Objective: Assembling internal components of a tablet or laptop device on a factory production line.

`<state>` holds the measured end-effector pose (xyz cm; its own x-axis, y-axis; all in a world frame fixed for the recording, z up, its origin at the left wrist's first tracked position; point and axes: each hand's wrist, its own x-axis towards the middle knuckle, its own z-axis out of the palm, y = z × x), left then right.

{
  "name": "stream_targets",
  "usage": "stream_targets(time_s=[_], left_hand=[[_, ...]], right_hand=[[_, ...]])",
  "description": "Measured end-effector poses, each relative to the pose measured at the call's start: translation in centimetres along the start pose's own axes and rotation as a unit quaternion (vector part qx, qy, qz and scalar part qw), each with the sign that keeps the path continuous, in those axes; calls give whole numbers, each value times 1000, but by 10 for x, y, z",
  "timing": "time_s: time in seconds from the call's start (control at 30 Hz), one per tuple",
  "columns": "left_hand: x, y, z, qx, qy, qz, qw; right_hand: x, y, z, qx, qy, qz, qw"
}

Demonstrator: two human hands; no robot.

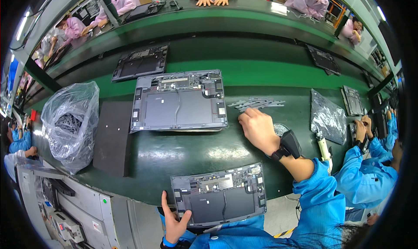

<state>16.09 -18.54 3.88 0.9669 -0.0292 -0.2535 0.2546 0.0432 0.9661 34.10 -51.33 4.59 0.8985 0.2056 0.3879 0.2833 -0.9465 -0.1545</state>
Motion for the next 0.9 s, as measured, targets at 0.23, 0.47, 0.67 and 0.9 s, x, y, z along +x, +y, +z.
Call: stream_targets(time_s=[0.23, 0.47, 0.67, 0.9], left_hand=[[13, 31, -52, 340, 81, 127, 928], [84, 96, 15, 368, -136, 286, 874], [117, 69, 69, 425, -250, 231, 839], [136, 58, 73, 410, -326, 196, 829]], right_hand=[[-7, -21, -36, 97, -58, 11, 994], [-23, 3, -37, 53, -142, 16, 988], [-28, -16, -43, 63, -137, 37, 988], [-26, -21, -46, 106, -124, 11, 987]])
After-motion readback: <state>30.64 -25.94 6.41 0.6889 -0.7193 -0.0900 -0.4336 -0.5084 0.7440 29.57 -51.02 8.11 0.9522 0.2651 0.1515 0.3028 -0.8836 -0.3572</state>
